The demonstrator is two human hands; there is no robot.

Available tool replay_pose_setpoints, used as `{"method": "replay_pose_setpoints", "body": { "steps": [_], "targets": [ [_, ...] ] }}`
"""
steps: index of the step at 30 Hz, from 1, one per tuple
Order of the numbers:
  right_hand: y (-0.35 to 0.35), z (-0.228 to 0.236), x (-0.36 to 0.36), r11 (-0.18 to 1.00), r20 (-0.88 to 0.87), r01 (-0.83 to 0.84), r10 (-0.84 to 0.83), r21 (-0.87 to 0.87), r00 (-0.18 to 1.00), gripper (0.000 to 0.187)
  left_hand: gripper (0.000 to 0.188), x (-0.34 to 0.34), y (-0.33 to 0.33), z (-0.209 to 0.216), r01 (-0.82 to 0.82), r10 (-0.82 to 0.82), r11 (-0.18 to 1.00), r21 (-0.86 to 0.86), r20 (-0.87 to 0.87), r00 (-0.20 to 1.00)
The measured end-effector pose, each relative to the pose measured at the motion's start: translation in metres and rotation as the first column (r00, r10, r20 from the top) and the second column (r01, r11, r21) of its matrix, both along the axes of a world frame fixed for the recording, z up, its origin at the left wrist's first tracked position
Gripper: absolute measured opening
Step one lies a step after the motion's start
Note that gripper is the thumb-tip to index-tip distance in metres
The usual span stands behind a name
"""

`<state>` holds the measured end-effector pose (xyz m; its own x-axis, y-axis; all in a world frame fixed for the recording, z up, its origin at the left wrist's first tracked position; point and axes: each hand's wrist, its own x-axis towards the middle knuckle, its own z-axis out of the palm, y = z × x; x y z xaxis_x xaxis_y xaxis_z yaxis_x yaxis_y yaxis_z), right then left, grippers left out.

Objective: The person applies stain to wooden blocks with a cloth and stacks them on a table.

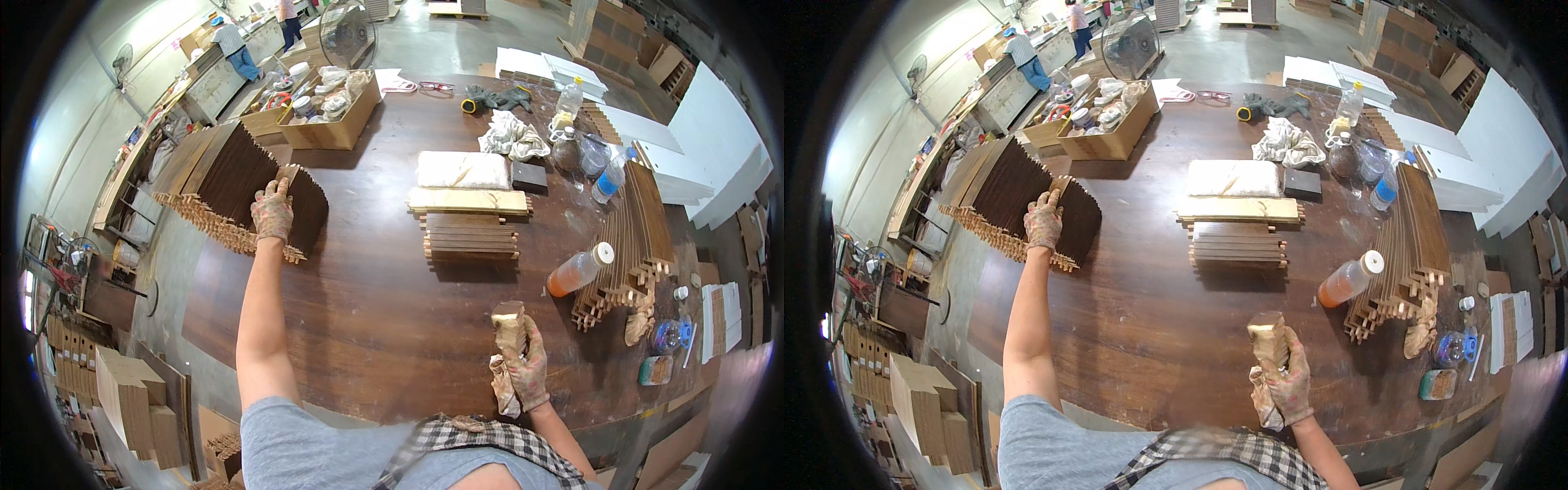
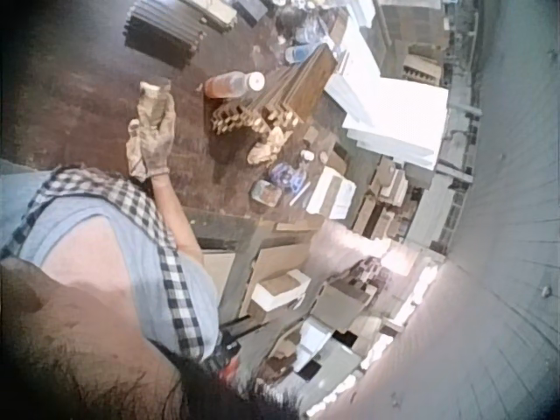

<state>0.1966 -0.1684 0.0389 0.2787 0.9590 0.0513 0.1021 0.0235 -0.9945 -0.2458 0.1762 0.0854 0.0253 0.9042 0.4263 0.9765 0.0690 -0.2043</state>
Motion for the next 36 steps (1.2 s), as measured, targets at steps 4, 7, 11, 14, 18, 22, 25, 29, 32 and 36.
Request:
{"method": "replay_pose_setpoints", "body": {
  "steps": [4,7,11,14,18,22,25,29,32,36],
  "targets": [
    [0.000,-0.010,0.005,1.000,0.115,0.010,-0.013,0.025,0.993,0.063,0.048,0.000,0.003,0.000,0.094,-0.091,0.993,0.069,-0.042,0.995],
    [-0.009,-0.014,0.011,0.998,0.082,0.063,-0.064,0.023,0.995,0.066,0.050,0.049,-0.032,0.010,0.305,-0.295,0.894,0.329,-0.081,0.952],
    [-0.018,-0.014,0.014,0.999,-0.388,-0.011,-0.007,-0.043,0.921,0.061,0.052,0.155,-0.087,-0.096,0.667,-0.421,0.737,0.114,0.849,0.320],
    [-0.026,-0.007,0.016,0.999,-0.425,-0.009,-0.009,-0.039,0.905,0.059,0.079,0.263,-0.163,-0.090,0.742,-0.723,0.664,-0.093,0.175,0.669],
    [-0.039,-0.001,0.024,0.998,-0.375,0.055,-0.057,-0.014,0.925,0.060,0.077,0.289,-0.172,-0.098,0.726,-0.694,0.688,-0.005,0.289,0.660],
    [-0.060,-0.016,0.042,0.985,-0.286,0.164,-0.173,-0.053,0.943,0.054,0.065,0.289,-0.187,-0.075,0.754,-0.627,0.581,-0.305,0.423,0.654],
    [-0.063,-0.028,0.043,0.988,-0.369,0.155,-0.155,-0.030,0.916,0.050,0.059,0.285,-0.186,-0.082,0.778,-0.671,0.578,-0.247,0.398,0.625],
    [-0.056,-0.030,0.038,0.996,-0.511,0.087,-0.068,0.015,0.857,0.050,0.066,0.293,-0.171,-0.090,0.723,-0.660,0.675,-0.145,0.320,0.680],
    [-0.052,-0.011,0.039,0.996,-0.396,0.084,-0.075,0.006,0.915,0.054,0.071,0.304,-0.167,-0.069,0.675,-0.566,0.645,-0.358,0.370,0.737],
    [-0.050,-0.005,0.062,0.986,-0.281,0.161,-0.142,0.046,0.949,0.059,0.072,0.280,-0.199,-0.061,0.789,-0.561,0.579,-0.204,0.602,0.568]
  ]
}}
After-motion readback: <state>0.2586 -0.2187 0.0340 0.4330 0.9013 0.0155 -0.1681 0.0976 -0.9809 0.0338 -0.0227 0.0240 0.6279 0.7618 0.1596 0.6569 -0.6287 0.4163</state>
